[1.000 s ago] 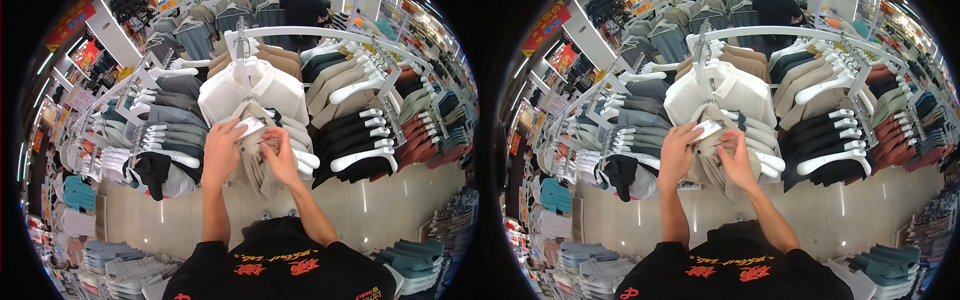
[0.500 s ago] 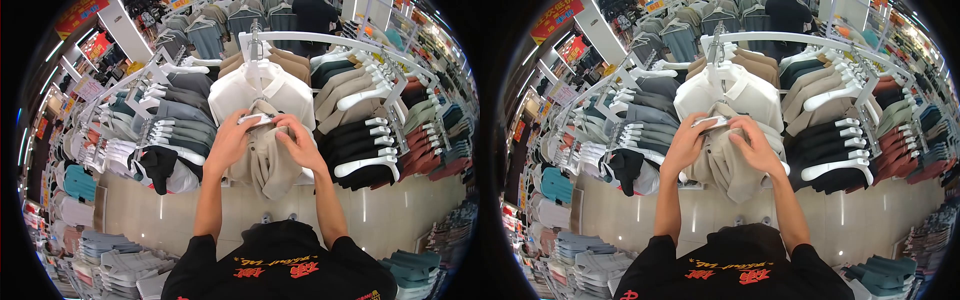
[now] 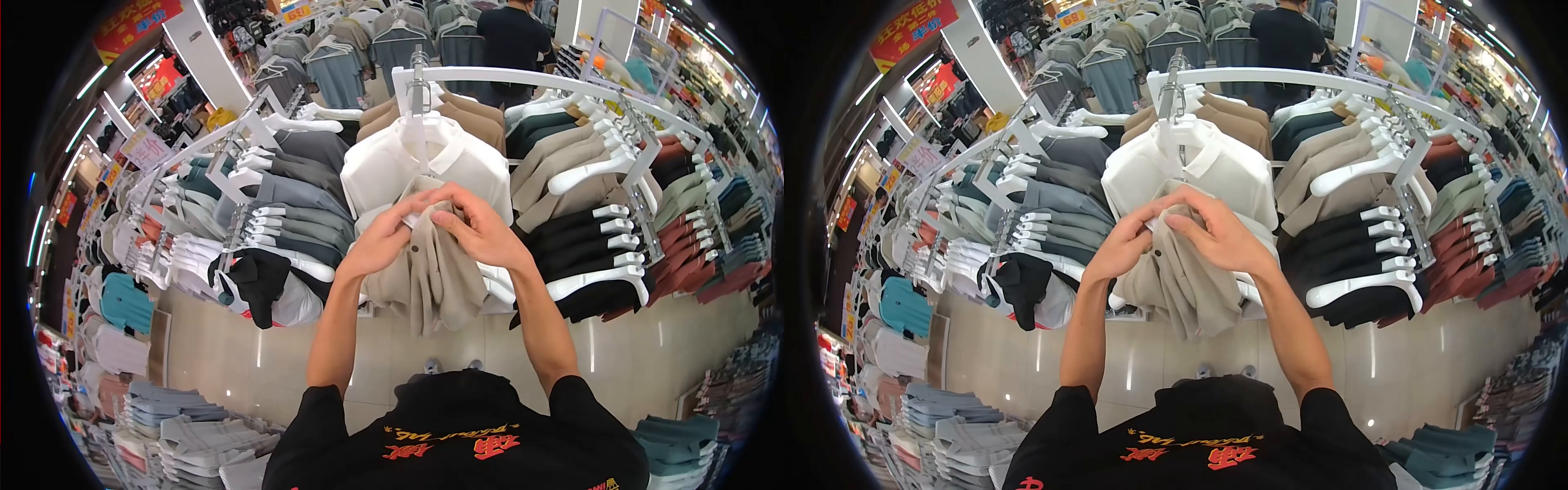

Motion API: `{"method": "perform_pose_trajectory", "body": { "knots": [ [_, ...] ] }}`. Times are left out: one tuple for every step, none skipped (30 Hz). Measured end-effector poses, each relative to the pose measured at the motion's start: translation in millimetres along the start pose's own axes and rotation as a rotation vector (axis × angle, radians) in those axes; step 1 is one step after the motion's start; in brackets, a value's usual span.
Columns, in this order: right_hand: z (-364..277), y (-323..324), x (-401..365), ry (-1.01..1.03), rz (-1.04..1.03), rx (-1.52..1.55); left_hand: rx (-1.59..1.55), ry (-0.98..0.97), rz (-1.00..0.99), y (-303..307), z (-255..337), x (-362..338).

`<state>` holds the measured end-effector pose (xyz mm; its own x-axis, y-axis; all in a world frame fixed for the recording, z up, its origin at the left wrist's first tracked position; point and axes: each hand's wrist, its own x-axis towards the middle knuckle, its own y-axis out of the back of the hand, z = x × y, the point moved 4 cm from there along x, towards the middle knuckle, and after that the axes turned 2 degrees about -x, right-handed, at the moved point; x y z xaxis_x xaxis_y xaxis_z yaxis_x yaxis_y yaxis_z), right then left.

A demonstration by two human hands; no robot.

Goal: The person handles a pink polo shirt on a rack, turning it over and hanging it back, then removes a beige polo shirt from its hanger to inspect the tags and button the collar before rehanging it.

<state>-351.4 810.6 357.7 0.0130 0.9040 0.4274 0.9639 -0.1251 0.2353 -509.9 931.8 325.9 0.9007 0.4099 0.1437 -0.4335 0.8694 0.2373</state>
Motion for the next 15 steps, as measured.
{"method": "perform_pose_trajectory", "body": {
  "knots": [
    [0, 1, 3, -0.010, -0.016, -0.013, 0.051, -0.056, 0.011, -2, -4, 4],
    [0, 3, 5, 0.008, -0.008, -0.007, 0.104, -0.113, 0.021, -4, -6, 8],
    [2, 4, 7, 0.026, -0.001, 0.000, -0.020, -0.099, -0.014, -7, -11, 10],
    [3, 6, 10, 0.045, 0.006, 0.008, -0.142, -0.085, -0.048, -11, -16, 10],
    [4, 9, 13, 0.033, 0.044, -0.033, -0.265, -0.069, -0.083, -13, -19, 9],
    [4, 12, 15, 0.019, 0.083, -0.073, -0.266, 0.005, -0.102, -8, -17, 7],
    [5, 16, 17, 0.005, 0.123, -0.114, -0.267, 0.081, -0.122, 0, -12, 0],
    [10, 20, 19, 0.004, 0.163, -0.099, -0.248, 0.100, -0.145, 2, -9, -2],
    [16, 25, 23, 0.003, 0.203, -0.085, -0.228, 0.119, -0.168, 3, -6, -4],
    [21, 29, 25, 0.004, 0.244, -0.071, -0.186, 0.081, -0.194, 1, -4, -5],
    [23, 31, 27, 0.023, 0.263, -0.080, -0.141, 0.043, -0.221, 0, -2, -6],
    [22, 32, 29, 0.043, 0.281, -0.089, 0.082, -0.003, -0.203, -1, -5, -5],
    [21, 32, 32, 0.061, 0.298, -0.097, 0.304, -0.047, -0.183, -5, -11, -4],
    [19, 30, 34, 0.060, 0.285, -0.095, 0.525, -0.090, -0.161, -7, -14, -3],
    [15, 28, 36, 0.059, 0.271, -0.092, 0.532, -0.134, -0.196, -7, -10, -2]
  ]
}}
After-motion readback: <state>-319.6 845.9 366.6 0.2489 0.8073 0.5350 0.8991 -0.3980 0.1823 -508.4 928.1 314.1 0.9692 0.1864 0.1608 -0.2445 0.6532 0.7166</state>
